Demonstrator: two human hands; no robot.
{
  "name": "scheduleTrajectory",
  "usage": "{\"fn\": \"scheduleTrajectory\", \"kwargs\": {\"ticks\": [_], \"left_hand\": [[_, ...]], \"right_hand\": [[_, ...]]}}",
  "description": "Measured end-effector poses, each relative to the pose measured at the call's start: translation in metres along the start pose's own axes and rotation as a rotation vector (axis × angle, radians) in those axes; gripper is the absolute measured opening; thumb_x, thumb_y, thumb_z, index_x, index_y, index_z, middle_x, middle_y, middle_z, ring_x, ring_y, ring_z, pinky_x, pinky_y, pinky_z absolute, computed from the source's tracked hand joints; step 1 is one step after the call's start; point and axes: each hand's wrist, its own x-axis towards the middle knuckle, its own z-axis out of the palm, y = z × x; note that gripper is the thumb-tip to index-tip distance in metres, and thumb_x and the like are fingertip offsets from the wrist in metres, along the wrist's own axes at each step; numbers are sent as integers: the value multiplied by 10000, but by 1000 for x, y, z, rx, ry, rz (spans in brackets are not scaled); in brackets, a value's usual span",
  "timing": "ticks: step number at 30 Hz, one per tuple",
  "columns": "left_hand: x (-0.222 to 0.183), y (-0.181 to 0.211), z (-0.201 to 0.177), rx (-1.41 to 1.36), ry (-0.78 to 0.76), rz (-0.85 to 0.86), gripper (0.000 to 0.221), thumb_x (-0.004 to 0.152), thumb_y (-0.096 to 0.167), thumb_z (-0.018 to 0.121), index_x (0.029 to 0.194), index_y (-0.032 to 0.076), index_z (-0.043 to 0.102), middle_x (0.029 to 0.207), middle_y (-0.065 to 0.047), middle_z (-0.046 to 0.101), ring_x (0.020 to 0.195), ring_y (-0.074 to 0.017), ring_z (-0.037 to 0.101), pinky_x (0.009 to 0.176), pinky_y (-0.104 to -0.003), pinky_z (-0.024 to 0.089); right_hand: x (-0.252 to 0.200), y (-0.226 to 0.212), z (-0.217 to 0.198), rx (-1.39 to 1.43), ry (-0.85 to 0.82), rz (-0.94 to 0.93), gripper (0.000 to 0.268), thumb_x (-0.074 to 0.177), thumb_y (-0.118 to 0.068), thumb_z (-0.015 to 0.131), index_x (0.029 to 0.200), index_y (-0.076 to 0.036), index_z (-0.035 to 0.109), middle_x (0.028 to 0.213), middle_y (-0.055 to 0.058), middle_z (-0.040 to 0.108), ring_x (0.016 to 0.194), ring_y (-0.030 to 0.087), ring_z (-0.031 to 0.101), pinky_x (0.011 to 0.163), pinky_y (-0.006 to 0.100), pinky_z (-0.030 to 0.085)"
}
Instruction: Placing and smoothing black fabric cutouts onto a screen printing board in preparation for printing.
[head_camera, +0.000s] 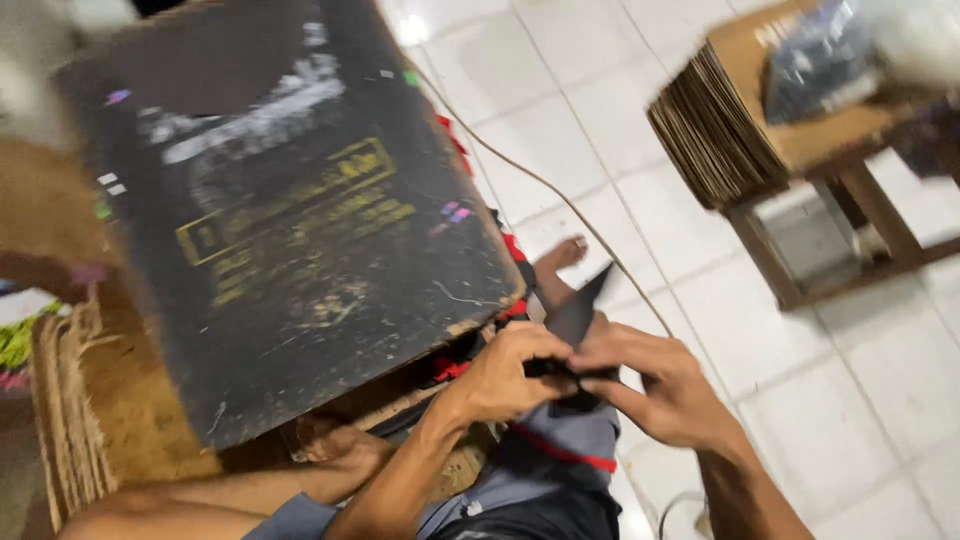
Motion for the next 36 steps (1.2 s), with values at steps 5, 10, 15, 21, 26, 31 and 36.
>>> {"fn": "scheduleTrajectory", "kwargs": {"ticks": [5, 10, 15, 21, 26, 31, 36], "left_hand": [[-53, 52, -57, 200, 142, 57, 199, 780, 253, 824, 870, 104, 729, 828, 10, 729, 795, -182, 685, 943, -335, 413], [-99, 126, -120, 165, 16, -463, 575, 768, 419, 705, 1317, 261, 648, 1258, 37, 707, 1118, -173, 570, 921, -322, 477], [-106, 118, -128, 148, 183, -373, 379, 818, 319, 718, 1171, 180, 709, 1027, 17, 718, 1042, -162, 594, 936, -332, 474], [-110, 89, -109, 225, 384, -163, 285, 846, 262, 748, 1052, 69, 709, 978, -1, 632, 935, -183, 640, 838, -330, 475], [-81, 88, -95, 468, 816, 204, 299, 787, 115, 816, 980, 2, 618, 920, -83, 603, 821, -249, 613, 755, -377, 474], [-65, 112, -99, 680, 1110, 376, 182, 895, 39, 746, 980, 19, 586, 908, -127, 633, 821, -294, 644, 770, -390, 549], [-62, 108, -101, 693, 970, 339, 195, 836, -46, 651, 1023, 9, 654, 976, -124, 660, 873, -292, 663, 770, -403, 523]], "right_hand": [[38, -41, 5, -72, -109, -186, 161, 879, -62, 701, 1034, -45, 742, 825, 95, 700, 750, 207, 650, 709, 288, 546], [79, -47, 40, -82, -216, -258, 324, 870, -32, 708, 1194, -13, 705, 1122, 158, 726, 1015, 251, 720, 937, 343, 573], [114, -66, 78, -52, -339, -362, 480, 733, 109, 548, 1173, -5, 702, 1038, 163, 723, 910, 265, 714, 788, 325, 574], [123, -65, 88, -267, -273, -379, 279, 816, 36, 706, 1071, -67, 751, 881, 94, 655, 792, 196, 652, 671, 264, 501], [131, -69, 92, -298, -209, -451, 156, 929, -3, 676, 1063, -61, 732, 901, 97, 620, 793, 198, 624, 697, 280, 494], [135, -71, 91, -172, -115, -536, 131, 976, 23, 561, 994, 6, 689, 933, 180, 661, 837, 289, 683, 751, 334, 557], [132, -59, 92, -80, -48, -578, 133, 978, -9, 577, 1065, 44, 663, 962, 218, 702, 793, 289, 701, 737, 330, 554]]}}
